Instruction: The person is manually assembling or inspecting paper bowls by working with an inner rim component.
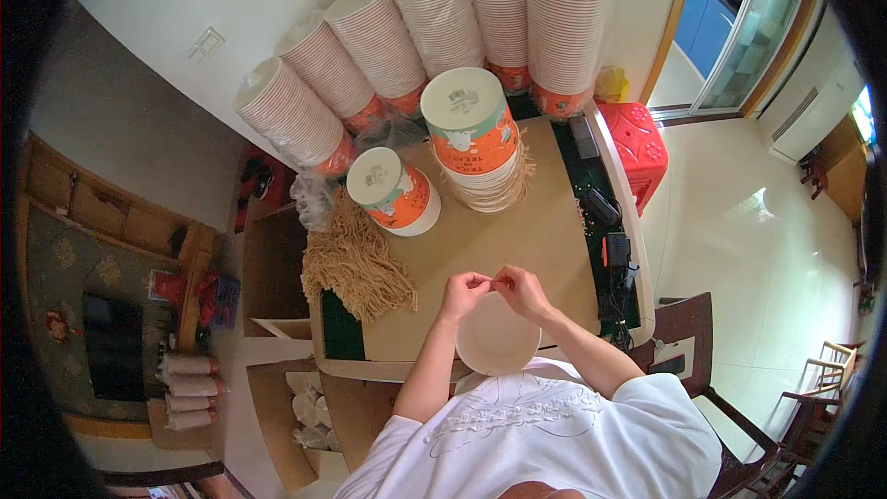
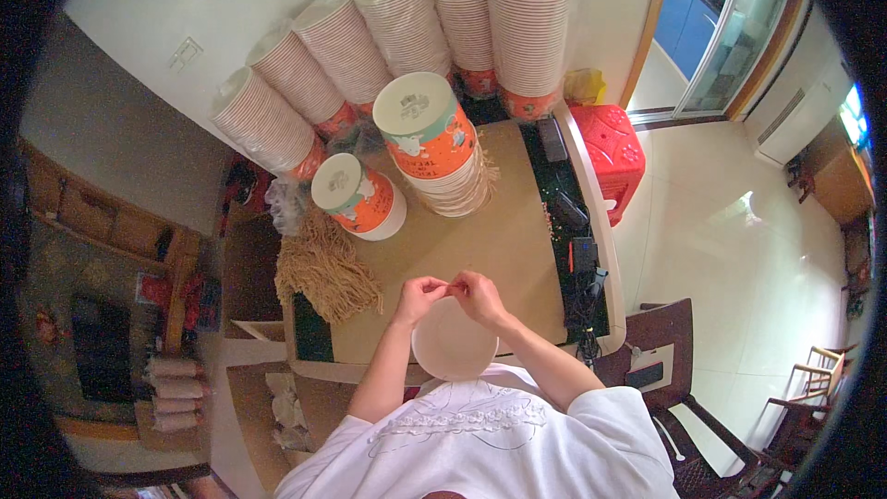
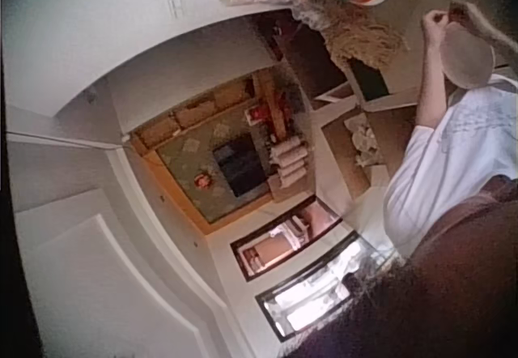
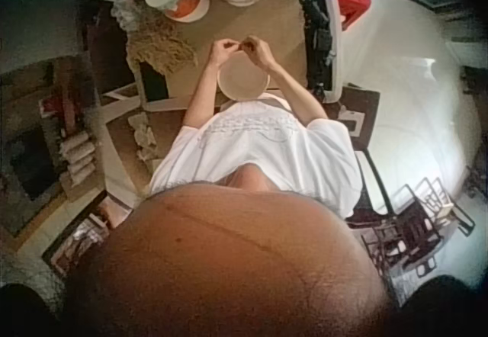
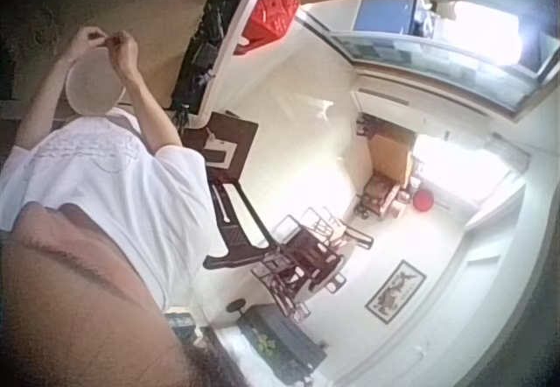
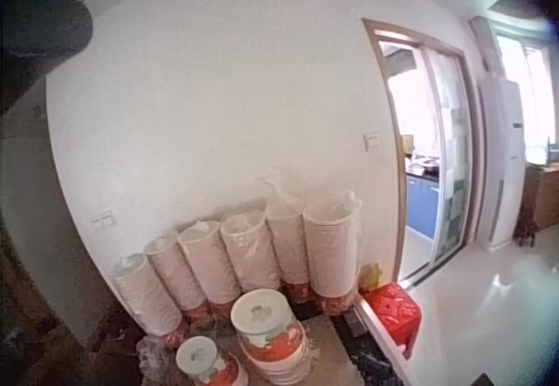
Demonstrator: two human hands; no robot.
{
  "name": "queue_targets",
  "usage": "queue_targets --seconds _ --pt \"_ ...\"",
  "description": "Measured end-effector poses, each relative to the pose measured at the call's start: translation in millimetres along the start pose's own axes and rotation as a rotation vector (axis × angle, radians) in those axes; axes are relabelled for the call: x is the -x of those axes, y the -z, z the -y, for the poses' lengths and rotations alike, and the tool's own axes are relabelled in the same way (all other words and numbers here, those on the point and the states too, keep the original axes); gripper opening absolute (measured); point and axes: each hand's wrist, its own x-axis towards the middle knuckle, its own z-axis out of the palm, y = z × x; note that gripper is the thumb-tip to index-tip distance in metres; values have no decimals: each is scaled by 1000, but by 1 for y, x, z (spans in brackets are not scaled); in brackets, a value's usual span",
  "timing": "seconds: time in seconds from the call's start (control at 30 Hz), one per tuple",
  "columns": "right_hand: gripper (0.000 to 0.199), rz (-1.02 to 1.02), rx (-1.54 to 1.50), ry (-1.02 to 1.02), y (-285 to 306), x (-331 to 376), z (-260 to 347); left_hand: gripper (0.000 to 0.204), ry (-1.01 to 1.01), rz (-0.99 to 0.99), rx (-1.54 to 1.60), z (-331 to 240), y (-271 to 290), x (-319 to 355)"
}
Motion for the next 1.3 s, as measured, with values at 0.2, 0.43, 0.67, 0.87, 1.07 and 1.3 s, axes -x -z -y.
queue_targets --seconds 0.2,0.43,0.67,0.87,1.07,1.3 --pt "9 -36 -17 37 -3 1 -7 10 45 -5 173 6 -3 -2" --pt "10 -2 -84 -88 4 1 0 15 111 63 214 4 4 1" --pt "11 59 52 -72 7 -5 -1 24 122 45 573 1 7 5" --pt "10 78 -43 -27 2 -7 -5 27 122 35 631 -3 10 6" --pt "11 71 -96 -87 2 -11 -5 19 156 28 436 -4 8 3" --pt "14 73 -74 -99 1 -9 -12 5 228 36 197 -9 7 -2"
